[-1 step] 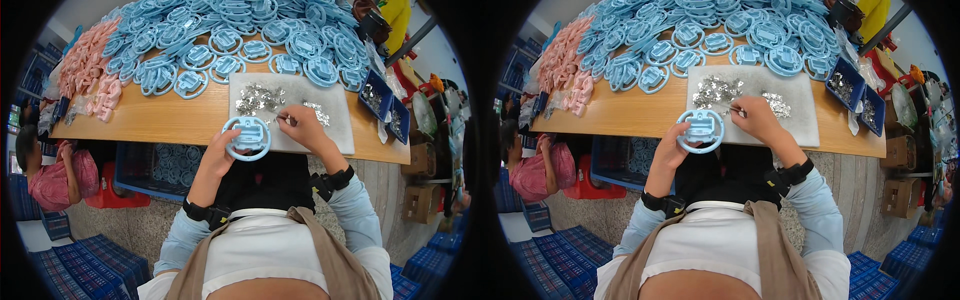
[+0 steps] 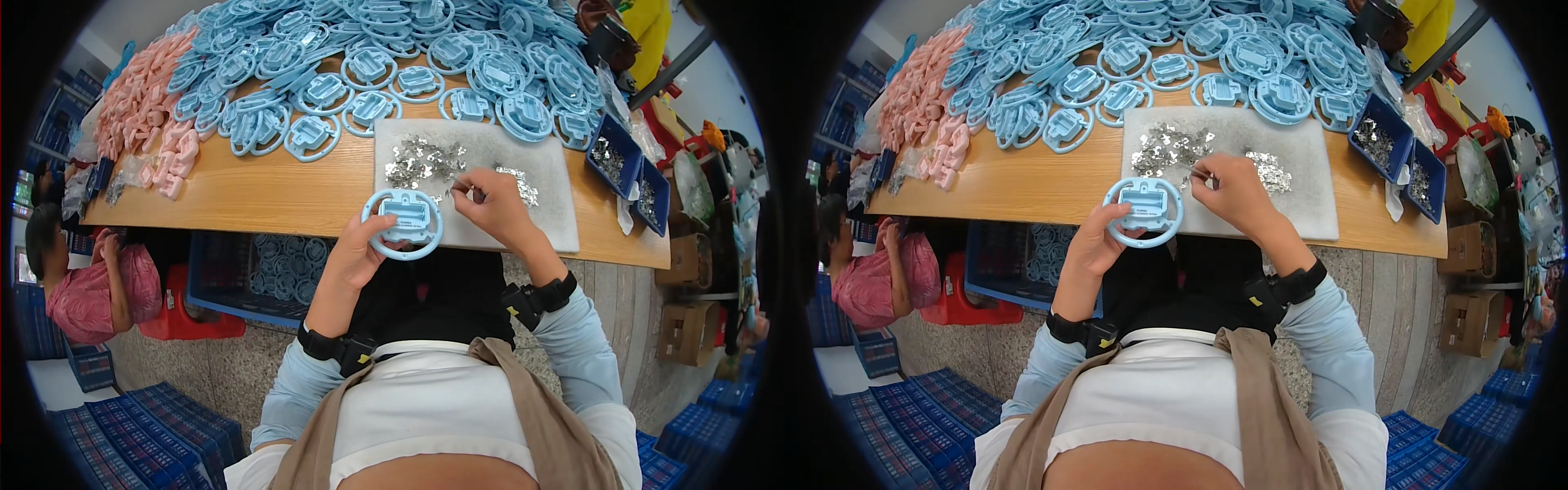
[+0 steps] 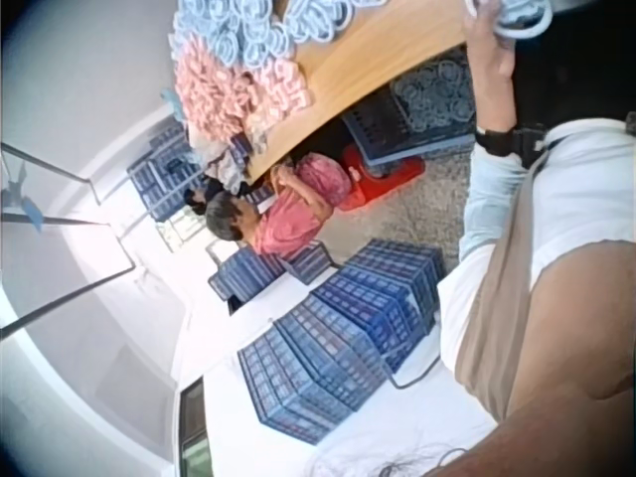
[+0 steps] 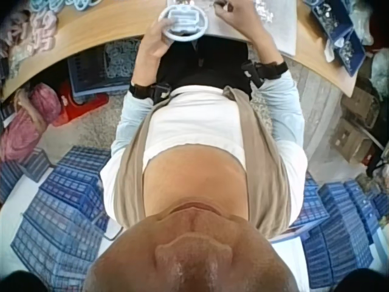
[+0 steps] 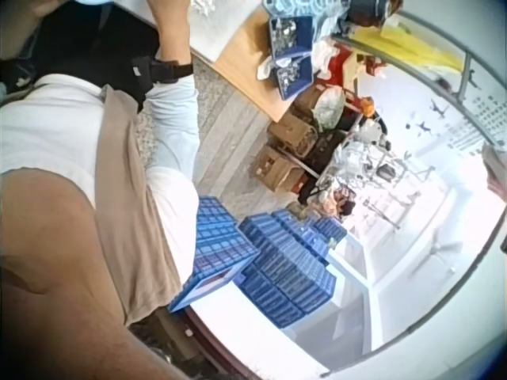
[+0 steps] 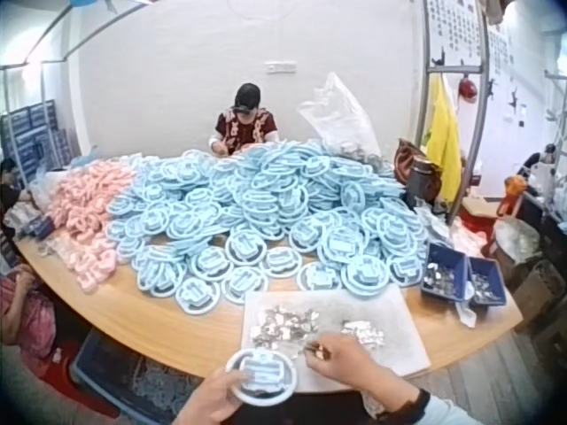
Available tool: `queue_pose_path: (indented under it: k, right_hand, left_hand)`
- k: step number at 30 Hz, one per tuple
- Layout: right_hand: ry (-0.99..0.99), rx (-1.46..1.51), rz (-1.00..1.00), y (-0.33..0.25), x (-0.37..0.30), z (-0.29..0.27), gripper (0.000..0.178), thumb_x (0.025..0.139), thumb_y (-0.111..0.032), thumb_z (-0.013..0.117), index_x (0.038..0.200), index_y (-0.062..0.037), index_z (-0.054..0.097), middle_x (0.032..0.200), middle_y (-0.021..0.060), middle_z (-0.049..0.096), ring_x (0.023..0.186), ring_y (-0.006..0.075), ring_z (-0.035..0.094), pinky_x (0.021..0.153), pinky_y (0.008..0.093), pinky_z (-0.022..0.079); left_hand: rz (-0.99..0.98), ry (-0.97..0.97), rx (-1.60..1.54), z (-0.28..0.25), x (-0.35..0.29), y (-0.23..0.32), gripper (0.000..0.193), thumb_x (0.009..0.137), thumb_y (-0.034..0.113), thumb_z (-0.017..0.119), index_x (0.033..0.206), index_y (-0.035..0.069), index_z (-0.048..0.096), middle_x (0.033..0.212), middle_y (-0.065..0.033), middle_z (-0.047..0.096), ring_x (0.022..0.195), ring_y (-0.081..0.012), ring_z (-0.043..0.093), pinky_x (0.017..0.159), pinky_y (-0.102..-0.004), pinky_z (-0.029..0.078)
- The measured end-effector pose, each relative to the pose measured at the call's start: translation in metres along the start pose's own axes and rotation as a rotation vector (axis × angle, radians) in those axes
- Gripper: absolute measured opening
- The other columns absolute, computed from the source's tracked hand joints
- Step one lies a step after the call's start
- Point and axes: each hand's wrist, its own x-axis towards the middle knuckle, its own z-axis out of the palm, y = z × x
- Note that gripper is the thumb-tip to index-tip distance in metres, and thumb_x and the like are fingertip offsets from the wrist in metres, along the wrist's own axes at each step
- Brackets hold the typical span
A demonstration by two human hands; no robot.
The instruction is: Manually inserting metal pins or components into small plastic frames or products on an assembly line layout.
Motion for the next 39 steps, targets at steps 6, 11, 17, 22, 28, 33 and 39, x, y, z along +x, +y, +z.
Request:
queue_pose_path:
  k: [6,11,17,22,28,33,39]
  right_hand:
    - [0.093,-0.118,0.018,0.002,0.0,0.009,0.009,0.066,-0.006,0.059,0.067,0.0028,0.058,0.066,0.0172,0.058,0.059,0.0322,0.057,0.056,0.036,0.045]
    - [0.142,-0.037,0.018,-0.01,0.002,0.011,0.01,0.067,-0.008,0.063,0.071,0.0013,0.061,0.068,0.0131,0.06,0.054,0.024,0.056,0.053,0.0317,0.044]
    - [0.161,0.225,-0.165,-0.031,0.007,0.029,0.008,0.072,-0.004,0.066,0.078,-0.0008,0.064,0.067,0.0011,0.06,0.05,0.0032,0.042,0.045,0.0187,0.033]
    - [0.228,0.261,-0.24,-0.03,0.011,0.039,0.01,0.072,-0.004,0.068,0.082,-0.0015,0.065,0.071,0.0006,0.062,0.051,0.0028,0.041,0.045,0.0189,0.033]
    - [0.135,0.44,-0.103,-0.024,0.013,0.046,0.014,0.073,-0.005,0.068,0.086,-0.003,0.067,0.072,-0.0012,0.063,0.051,0.0016,0.04,0.045,0.0182,0.031]
    - [0.062,0.383,-0.045,-0.021,0.006,0.038,0.014,0.074,-0.006,0.067,0.087,-0.0021,0.066,0.073,0.0006,0.064,0.054,0.0018,0.045,0.048,0.0188,0.036]
    - [0.108,0.272,-0.189,-0.016,0.0,0.041,0.016,0.072,-0.003,0.068,0.088,-0.0037,0.066,0.074,0.0031,0.064,0.053,0.0063,0.049,0.046,0.0199,0.036]
  left_hand:
    - [0.033,-0.022,0.125,-0.017,0.0,0.015,0.035,0.08,0.018,0.066,0.109,0.0,0.055,0.092,-0.0055,0.062,0.081,-0.0119,0.061,0.07,-0.0244,0.051]
    - [0.109,0.073,0.164,-0.017,0.003,0.02,0.026,0.081,0.019,0.064,0.099,0.001,0.058,0.081,-0.0028,0.062,0.068,-0.0086,0.059,0.06,-0.0214,0.048]
    - [0.073,0.046,0.125,-0.003,0.018,0.008,0.023,0.082,0.019,0.061,0.097,0.003,0.057,0.078,-0.0015,0.06,0.063,-0.0068,0.057,0.051,-0.0189,0.044]
    - [0.036,0.001,0.167,-0.006,0.02,0.008,0.024,0.084,0.022,0.059,0.099,0.003,0.057,0.075,0.0012,0.058,0.057,-0.0041,0.052,0.049,-0.0181,0.042]
    - [-0.069,-0.074,0.073,-0.002,0.019,0.008,0.027,0.087,0.024,0.057,0.103,0.003,0.056,0.078,0.0002,0.059,0.063,-0.0056,0.055,0.054,-0.0204,0.046]
    - [-0.097,-0.124,0.049,-0.007,0.019,0.006,0.028,0.088,0.025,0.055,0.106,0.003,0.055,0.086,-0.0024,0.061,0.072,-0.0082,0.059,0.061,-0.0234,0.05]
    - [-0.108,-0.082,0.042,0.0,0.018,0.005,0.029,0.088,0.026,0.056,0.105,0.003,0.056,0.082,-0.0006,0.061,0.067,-0.007,0.059,0.057,-0.0216,0.049]
